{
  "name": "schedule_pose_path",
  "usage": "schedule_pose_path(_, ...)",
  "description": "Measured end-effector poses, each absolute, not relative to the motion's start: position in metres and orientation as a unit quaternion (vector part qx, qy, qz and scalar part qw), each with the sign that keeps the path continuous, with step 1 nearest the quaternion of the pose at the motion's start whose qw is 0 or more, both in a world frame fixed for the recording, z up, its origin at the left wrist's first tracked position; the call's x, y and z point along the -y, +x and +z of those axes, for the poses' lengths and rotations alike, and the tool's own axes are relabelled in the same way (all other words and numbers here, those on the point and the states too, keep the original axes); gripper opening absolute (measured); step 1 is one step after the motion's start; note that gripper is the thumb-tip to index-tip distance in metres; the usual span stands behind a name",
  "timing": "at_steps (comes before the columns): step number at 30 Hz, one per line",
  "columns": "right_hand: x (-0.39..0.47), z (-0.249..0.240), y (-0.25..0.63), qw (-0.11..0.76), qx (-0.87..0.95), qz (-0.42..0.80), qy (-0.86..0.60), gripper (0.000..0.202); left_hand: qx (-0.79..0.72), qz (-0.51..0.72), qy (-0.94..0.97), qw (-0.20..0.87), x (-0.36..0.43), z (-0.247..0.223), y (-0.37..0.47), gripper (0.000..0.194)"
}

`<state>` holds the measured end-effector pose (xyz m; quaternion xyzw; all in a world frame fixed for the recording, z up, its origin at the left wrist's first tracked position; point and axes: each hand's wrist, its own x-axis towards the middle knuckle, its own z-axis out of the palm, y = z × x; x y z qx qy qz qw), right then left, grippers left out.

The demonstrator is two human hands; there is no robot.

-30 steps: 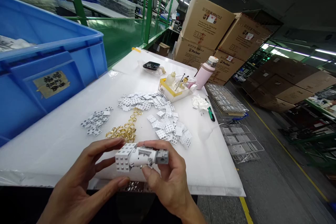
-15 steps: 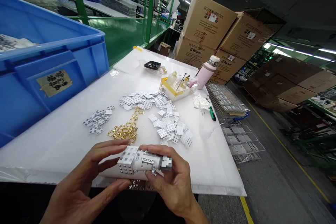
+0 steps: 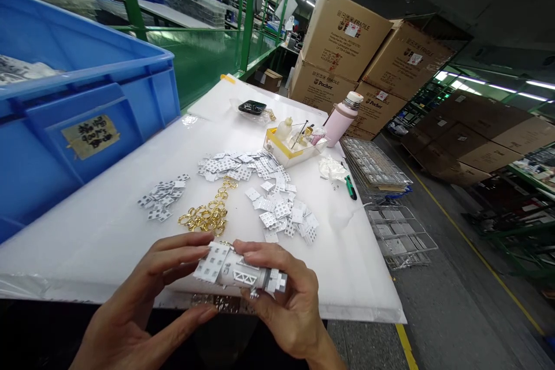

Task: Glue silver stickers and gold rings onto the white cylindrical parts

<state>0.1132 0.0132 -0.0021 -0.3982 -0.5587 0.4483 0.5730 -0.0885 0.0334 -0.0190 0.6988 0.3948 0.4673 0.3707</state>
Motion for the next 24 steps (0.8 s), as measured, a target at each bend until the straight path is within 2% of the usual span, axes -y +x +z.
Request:
schedule_pose_path(5,-0.012,-0.003,0.116,0.553,0.609,0.414,-0.390,0.044,-0.394,0.471,0.700,0.366,-0.032,-0.020,-0.091,0.047)
schedule_pose_path(12,-0.010,-0.002,0.115,0.549,0.617,0.406,-0.392,0.043,-0.399,0.460,0.704,0.366,-0.031,-0.023,-0.091,0.048)
schedule_pose_path(18,-0.017,-0.001,0.110,0.562,0.445,0.510,-0.475,0.030,-0.402,0.473,0.688,0.375,-0.032,-0.022,-0.090,0.047)
schedule_pose_path(24,-0.027,-0.006,0.110,0.591,0.345,0.577,-0.447,0.021,-0.406,0.480,0.670,0.395,-0.034,-0.020,-0.088,0.044)
